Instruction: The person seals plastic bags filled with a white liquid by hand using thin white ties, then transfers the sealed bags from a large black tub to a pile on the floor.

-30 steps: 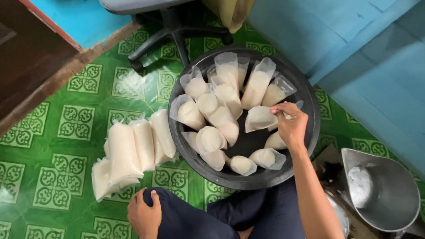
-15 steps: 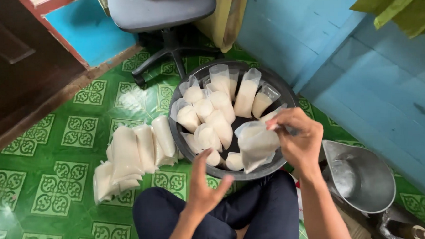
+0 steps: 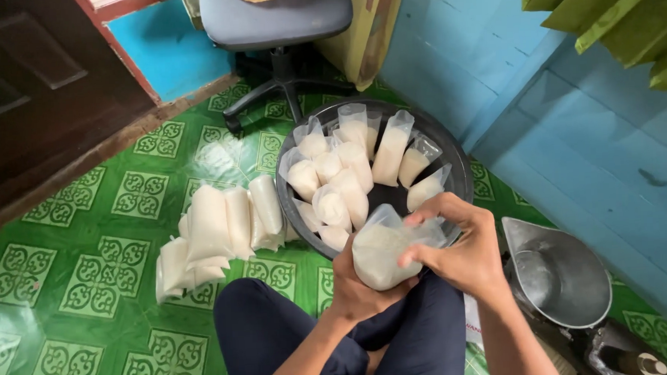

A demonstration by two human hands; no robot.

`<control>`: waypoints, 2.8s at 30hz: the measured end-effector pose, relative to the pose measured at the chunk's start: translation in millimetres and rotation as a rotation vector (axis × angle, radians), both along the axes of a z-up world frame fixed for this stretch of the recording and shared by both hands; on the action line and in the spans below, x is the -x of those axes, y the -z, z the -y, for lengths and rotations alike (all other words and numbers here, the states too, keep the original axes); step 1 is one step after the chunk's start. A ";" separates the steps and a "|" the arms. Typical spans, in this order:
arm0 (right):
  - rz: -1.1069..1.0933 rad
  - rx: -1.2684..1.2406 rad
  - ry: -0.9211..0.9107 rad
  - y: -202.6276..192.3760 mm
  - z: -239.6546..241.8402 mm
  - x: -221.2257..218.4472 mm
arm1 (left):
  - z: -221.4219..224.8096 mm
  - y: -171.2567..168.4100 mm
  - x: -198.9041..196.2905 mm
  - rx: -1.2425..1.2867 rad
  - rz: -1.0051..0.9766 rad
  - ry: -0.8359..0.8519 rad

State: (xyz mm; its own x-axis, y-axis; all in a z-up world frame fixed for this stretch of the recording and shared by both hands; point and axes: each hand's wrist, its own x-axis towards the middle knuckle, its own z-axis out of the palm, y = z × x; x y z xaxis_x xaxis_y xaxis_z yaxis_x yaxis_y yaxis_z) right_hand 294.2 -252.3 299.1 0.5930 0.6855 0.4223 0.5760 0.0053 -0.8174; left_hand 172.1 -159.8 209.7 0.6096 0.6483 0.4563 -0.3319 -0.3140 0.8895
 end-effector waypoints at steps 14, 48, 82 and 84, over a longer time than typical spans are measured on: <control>-0.137 0.124 -0.314 146.9 40.5 8.7 | -21.6 -3.6 15.5 0.089 0.030 0.259; -0.041 -0.418 0.050 182.4 6.8 31.3 | 15.1 44.7 -8.4 -0.347 0.071 -0.463; 0.044 -0.281 0.190 180.6 1.4 26.7 | 15.3 48.2 -19.4 -0.137 0.123 -0.436; 0.048 -0.278 0.181 185.6 0.4 22.6 | 14.3 47.6 -20.4 -0.139 0.133 -0.436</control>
State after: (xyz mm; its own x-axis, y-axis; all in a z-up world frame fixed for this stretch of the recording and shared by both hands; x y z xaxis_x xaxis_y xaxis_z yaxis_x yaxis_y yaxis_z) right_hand 271.6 -252.6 113.5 0.6694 0.4260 0.6087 0.6257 0.1184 -0.7710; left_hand 192.5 -174.2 162.0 0.2247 0.7581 0.6122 -0.2505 -0.5623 0.7881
